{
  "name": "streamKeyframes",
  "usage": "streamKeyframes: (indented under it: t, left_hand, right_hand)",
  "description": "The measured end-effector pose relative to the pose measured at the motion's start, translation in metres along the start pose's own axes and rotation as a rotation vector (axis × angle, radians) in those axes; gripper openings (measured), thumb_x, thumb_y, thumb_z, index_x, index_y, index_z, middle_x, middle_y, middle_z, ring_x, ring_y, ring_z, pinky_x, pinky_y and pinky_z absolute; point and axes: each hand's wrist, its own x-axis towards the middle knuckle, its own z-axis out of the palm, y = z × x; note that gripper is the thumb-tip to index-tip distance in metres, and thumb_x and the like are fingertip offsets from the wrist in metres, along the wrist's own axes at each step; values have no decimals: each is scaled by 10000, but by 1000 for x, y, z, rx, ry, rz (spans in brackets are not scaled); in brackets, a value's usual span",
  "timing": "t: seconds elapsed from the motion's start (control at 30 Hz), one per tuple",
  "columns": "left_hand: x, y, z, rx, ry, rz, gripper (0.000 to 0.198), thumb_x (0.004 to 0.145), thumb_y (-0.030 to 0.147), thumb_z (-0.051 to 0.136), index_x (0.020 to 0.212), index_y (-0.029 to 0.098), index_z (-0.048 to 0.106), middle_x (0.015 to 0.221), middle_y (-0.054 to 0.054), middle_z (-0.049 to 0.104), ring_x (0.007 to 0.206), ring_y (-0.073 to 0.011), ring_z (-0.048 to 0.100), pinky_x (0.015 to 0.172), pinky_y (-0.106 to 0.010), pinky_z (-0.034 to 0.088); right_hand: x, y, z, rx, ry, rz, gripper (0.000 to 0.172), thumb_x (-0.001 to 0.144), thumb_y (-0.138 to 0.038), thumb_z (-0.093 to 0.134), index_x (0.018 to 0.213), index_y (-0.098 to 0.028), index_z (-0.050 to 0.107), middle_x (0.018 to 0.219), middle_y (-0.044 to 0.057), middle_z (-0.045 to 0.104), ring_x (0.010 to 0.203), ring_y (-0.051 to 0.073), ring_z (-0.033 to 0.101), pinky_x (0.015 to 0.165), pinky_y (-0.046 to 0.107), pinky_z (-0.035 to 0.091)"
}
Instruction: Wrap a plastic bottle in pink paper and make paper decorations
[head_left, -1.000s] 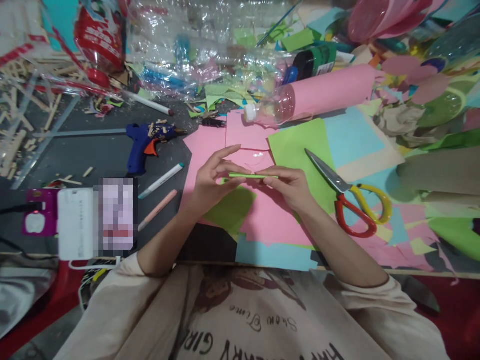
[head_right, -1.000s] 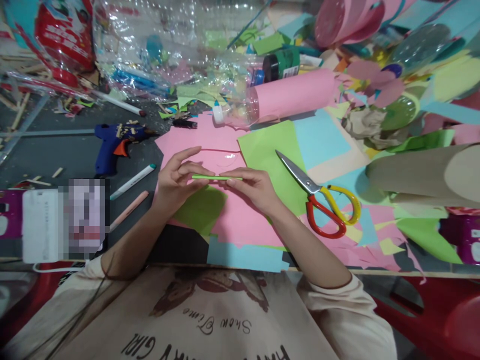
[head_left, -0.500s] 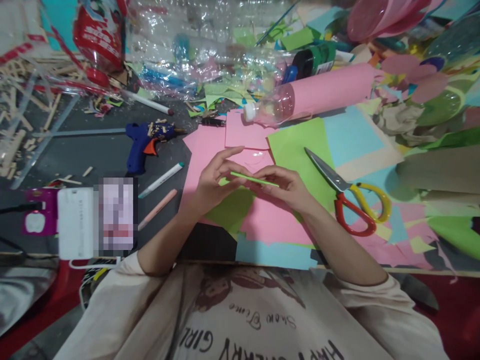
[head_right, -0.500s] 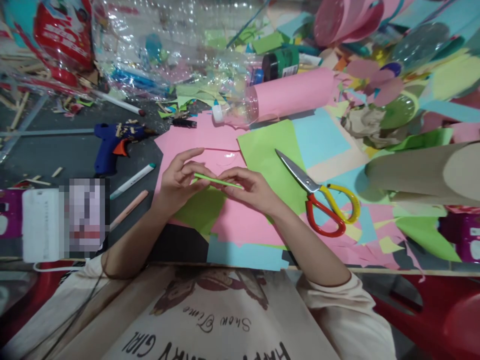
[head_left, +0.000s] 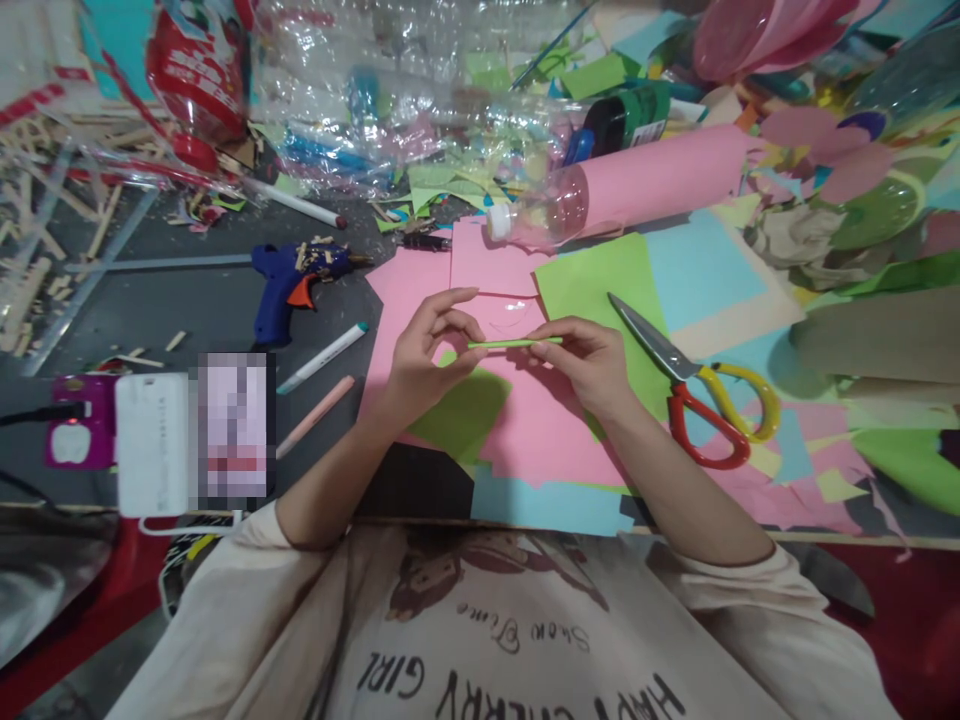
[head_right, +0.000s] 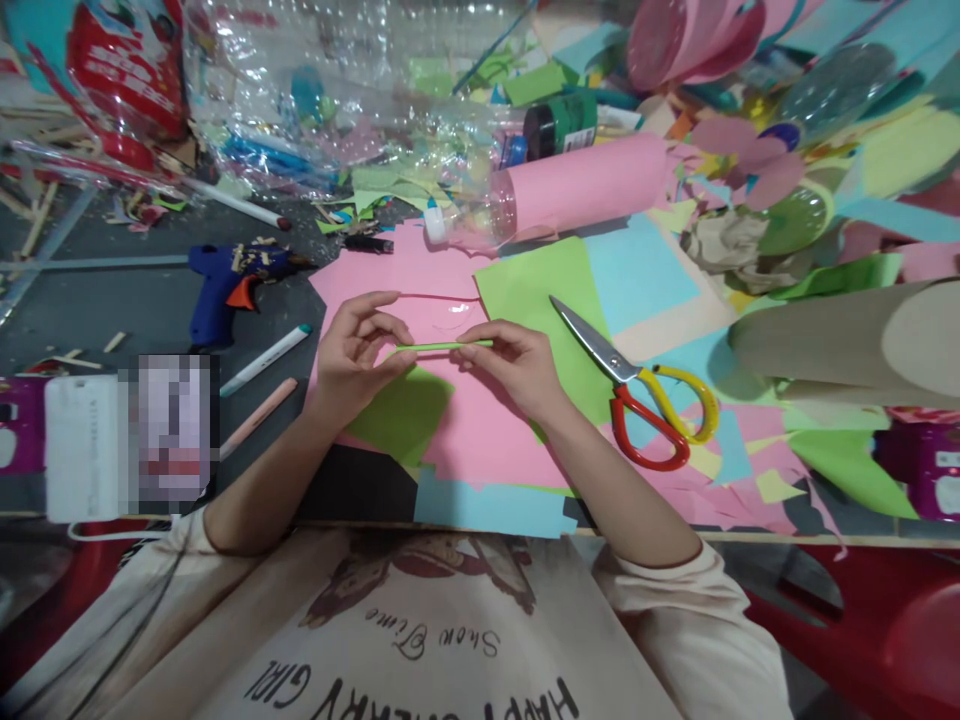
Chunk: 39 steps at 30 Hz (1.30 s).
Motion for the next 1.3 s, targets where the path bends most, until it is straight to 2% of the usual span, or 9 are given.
streamKeyframes:
  t: [0.2, 0.33, 0.43, 0.57, 0.7, 0.83, 1.03, 1.17, 1.3]
  left_hand:
    - [0, -1, 0, 40, 66, 25, 497, 739, 317, 768, 1170, 222, 540, 776, 29, 620, 772, -126, 643, 731, -247, 527]
    - [2, -5, 0, 77, 109, 100, 472, 710, 237, 752, 1136, 222, 549, 749, 45, 588, 731, -109, 614, 704, -230, 512]
    - [3, -6, -1, 97, 135, 133, 465, 699, 230, 747, 1127, 222, 564, 749, 44, 568, 720, -105, 596, 705, -230, 515]
    - [4, -4, -2, 74, 192, 121, 425, 722, 244, 737, 1112, 224, 571, 822, 18, 621, 803, -121, 643, 779, -250, 544]
    - [3, -1, -3, 43, 251, 31, 357, 775, 277, 716, 1096, 227, 569, 847, 3, 689, 845, -144, 698, 788, -270, 568]
    - [2, -1, -3, 1, 271, -56, 328, 832, 342, 666, 1122, 217, 576, 885, -20, 730, 781, -149, 720, 724, -279, 590]
    - [4, -4, 0, 16, 302, 50, 361, 731, 244, 743, 1068, 219, 614, 980, -29, 726, 875, -132, 703, 826, -265, 581]
    - [5, -4, -1, 16, 328, 19, 349, 733, 249, 740, 1055, 211, 610, 910, -23, 720, 823, -129, 701, 758, -249, 585]
    - [3, -4, -2, 6, 283, -51, 282, 820, 321, 666, 1067, 201, 604, 830, -10, 716, 642, -106, 672, 616, -233, 570]
  right_hand:
    - [0, 1, 0, 44, 16, -21, 210, 668, -399, 846, 732, -229, 742, 658, -11, 724, 604, 151, 710, 624, 331, 647]
    - [1, 4, -1, 89, 11, -24, 193, 675, -376, 839, 776, -232, 760, 654, -15, 729, 603, 151, 706, 653, 363, 650]
    - [2, 5, -4, 54, 35, -28, 181, 693, -372, 823, 787, -233, 756, 672, -10, 735, 619, 158, 710, 673, 380, 650]
    - [5, 4, -7, 24, 83, -50, 184, 686, -390, 827, 768, -244, 754, 648, -20, 732, 623, 166, 723, 658, 364, 650]
    - [6, 5, -7, 53, 78, -68, 183, 670, -402, 838, 757, -261, 761, 637, -29, 731, 614, 166, 725, 640, 353, 652]
    - [4, 6, -6, 31, 74, -56, 190, 677, -419, 833, 754, -262, 759, 654, -22, 732, 616, 167, 723, 645, 362, 649]
    - [2, 7, -6, 70, 31, -66, 143, 706, -365, 830, 778, -259, 767, 683, -13, 738, 641, 163, 731, 668, 363, 651]
    - [2, 5, -5, 55, 51, -24, 197, 671, -408, 845, 761, -253, 766, 678, -9, 742, 632, 167, 727, 662, 367, 651]
    - [2, 3, -5, 33, 49, -10, 233, 661, -438, 844, 765, -248, 759, 673, -7, 738, 637, 170, 724, 670, 371, 647]
